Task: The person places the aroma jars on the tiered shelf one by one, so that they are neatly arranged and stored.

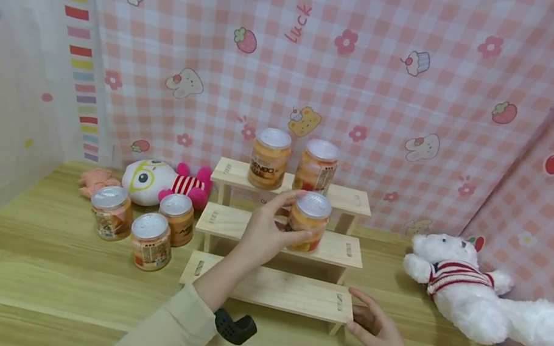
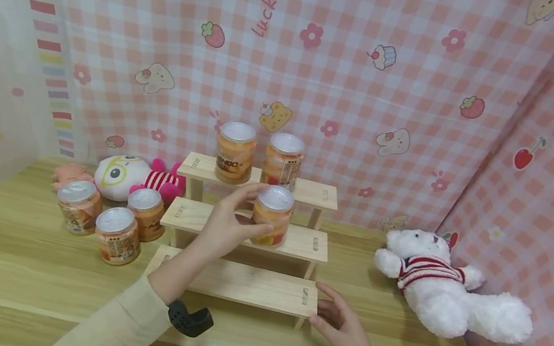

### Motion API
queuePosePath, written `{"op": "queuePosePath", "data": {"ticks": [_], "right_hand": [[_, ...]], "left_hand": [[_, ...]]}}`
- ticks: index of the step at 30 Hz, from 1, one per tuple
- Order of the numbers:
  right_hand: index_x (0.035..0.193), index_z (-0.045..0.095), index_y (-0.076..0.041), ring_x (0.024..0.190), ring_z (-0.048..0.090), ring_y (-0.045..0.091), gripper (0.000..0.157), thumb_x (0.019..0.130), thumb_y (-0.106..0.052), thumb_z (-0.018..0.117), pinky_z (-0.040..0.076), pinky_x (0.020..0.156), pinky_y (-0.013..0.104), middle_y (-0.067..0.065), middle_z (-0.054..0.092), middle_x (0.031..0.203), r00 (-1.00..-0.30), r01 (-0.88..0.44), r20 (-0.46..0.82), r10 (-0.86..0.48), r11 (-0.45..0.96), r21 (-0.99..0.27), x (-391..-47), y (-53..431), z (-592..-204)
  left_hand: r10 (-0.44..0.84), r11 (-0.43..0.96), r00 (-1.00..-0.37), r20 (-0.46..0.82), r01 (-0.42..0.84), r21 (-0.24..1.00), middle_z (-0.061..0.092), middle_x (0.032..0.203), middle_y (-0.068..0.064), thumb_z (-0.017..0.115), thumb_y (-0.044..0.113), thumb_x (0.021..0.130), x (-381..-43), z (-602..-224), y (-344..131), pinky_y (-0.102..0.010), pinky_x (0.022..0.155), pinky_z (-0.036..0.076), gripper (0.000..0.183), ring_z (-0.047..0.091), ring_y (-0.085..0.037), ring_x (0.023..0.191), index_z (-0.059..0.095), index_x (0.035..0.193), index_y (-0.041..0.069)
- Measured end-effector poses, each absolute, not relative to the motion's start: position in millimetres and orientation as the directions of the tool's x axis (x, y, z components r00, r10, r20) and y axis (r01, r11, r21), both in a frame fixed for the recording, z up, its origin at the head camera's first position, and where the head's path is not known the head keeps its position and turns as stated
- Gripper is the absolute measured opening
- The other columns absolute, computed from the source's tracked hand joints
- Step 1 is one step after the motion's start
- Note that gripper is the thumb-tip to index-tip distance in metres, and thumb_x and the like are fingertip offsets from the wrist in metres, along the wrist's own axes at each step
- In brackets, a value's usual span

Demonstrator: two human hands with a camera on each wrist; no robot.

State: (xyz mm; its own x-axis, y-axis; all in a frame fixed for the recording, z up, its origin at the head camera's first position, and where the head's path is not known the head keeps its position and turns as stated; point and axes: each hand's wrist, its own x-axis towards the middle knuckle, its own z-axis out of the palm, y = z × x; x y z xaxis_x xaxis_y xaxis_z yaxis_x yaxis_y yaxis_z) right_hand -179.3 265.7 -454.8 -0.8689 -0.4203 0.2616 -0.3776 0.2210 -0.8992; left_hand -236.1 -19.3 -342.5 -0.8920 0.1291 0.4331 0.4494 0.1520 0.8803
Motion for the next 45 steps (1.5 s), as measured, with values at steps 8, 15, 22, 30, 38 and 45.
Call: {"op": "queuePosePath", "data": {"ticks": [8,15,22,30,38,45], "right_hand": [[0.143,0.034,0.006,0.105,0.06,0.012,0.056,0.093,-0.001,0.059,0.05,0.084,0.023,0.033,0.056,0.119,-0.871,-0.37,0.252,-0.421,0.225,-0.901,-178.8,265.1,-454.7],[0.142,0.034,0.007,0.104,0.06,0.012,0.055,0.093,0.0,0.059,0.05,0.084,0.023,0.032,0.057,0.118,-0.867,-0.385,0.267,-0.421,0.226,-0.895,-178.6,265.1,-454.8],[0.142,0.034,0.007,0.104,0.06,0.011,0.055,0.093,0.0,0.059,0.049,0.085,0.023,0.033,0.056,0.118,-0.866,-0.389,0.271,-0.421,0.226,-0.893,-177.7,265.6,-453.7],[0.142,0.033,0.008,0.105,0.06,0.011,0.056,0.093,0.0,0.059,0.049,0.085,0.023,0.033,0.056,0.118,-0.865,-0.388,0.271,-0.423,0.22,-0.895,-177.6,265.4,-453.4],[0.142,0.035,0.005,0.105,0.059,0.011,0.055,0.093,0.001,0.059,0.049,0.085,0.023,0.033,0.056,0.119,-0.859,-0.4,0.282,-0.426,0.217,-0.89,-179.1,265.0,-453.8],[0.142,0.035,0.006,0.105,0.059,0.011,0.055,0.093,0.001,0.059,0.049,0.085,0.023,0.033,0.056,0.119,-0.862,-0.394,0.276,-0.426,0.221,-0.892,-179.8,265.5,-454.7]], "left_hand": [[0.128,0.163,-0.88,0.457,0.473,0.866,0.058,0.125,-0.007,0.083,0.013,0.076,-231.7,-340.8,-27.4,-0.042,0.082,0.052,0.072,0.056,-0.024,0.108,0.049,0.139,0.016],[0.101,0.168,-0.879,0.467,0.477,0.863,0.06,0.122,-0.001,0.083,0.013,0.076,-218.5,-334.7,-44.8,-0.042,0.09,0.048,0.07,0.053,-0.024,0.114,0.05,0.138,0.019],[0.076,0.192,-0.833,0.548,0.552,0.811,0.06,0.123,-0.003,0.083,0.01,0.074,-204.6,-329.8,-68.2,-0.045,0.09,0.048,0.068,0.054,-0.021,0.113,0.053,0.135,0.017],[0.035,0.188,-0.847,0.531,0.527,0.829,0.059,0.125,-0.002,0.082,0.008,0.076,-187.4,-323.5,-101.3,-0.042,0.094,0.044,0.068,0.053,-0.022,0.114,0.051,0.136,0.016],[-0.038,0.288,-0.842,0.539,0.507,0.813,0.06,0.124,-0.002,0.082,0.007,0.075,-177.9,-328.8,-139.3,-0.041,0.093,0.046,0.067,0.055,-0.018,0.113,0.052,0.134,0.015],[-0.112,0.361,-0.817,0.566,0.497,0.789,0.061,0.122,-0.01,0.081,0.0,0.075,-174.6,-333.4,-170.6,-0.027,0.089,0.047,0.067,0.056,-0.019,0.11,0.053,0.135,0.012]]}}
